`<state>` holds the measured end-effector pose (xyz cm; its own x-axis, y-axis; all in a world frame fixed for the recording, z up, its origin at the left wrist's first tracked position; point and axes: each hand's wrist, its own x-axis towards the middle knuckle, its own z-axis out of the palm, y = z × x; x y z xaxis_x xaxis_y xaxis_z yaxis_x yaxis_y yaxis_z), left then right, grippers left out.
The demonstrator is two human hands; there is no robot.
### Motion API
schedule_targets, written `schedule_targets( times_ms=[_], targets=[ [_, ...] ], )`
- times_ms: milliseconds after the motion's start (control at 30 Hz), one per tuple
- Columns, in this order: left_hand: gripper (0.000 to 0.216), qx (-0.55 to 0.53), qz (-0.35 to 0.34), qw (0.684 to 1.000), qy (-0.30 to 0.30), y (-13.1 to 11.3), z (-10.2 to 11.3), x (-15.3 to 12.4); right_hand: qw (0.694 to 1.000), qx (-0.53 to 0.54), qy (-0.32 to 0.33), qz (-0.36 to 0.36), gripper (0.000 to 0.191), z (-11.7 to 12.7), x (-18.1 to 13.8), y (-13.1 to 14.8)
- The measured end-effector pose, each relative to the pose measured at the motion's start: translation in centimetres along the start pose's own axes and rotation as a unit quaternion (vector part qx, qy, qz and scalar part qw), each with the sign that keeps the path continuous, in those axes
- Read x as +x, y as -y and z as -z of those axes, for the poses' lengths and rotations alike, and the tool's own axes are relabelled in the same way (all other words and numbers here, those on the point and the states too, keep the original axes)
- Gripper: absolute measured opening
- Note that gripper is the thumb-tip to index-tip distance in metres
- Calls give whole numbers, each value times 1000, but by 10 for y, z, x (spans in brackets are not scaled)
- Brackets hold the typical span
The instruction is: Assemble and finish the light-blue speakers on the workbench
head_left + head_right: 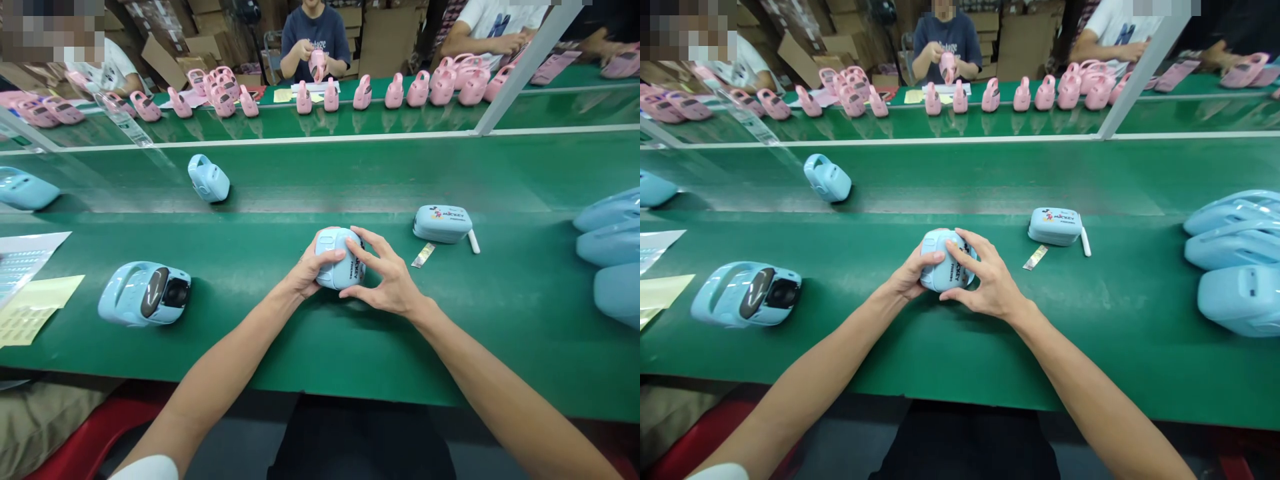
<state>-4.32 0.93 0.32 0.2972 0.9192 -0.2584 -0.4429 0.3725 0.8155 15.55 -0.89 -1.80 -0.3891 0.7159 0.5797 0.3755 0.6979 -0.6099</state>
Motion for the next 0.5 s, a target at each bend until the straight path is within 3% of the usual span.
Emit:
schedule_targets(
  times_ms=[500],
  targets=[
    [65,-26,26,999,11,1,1,2,999,17,6,-26,91,4,2,6]
  ],
)
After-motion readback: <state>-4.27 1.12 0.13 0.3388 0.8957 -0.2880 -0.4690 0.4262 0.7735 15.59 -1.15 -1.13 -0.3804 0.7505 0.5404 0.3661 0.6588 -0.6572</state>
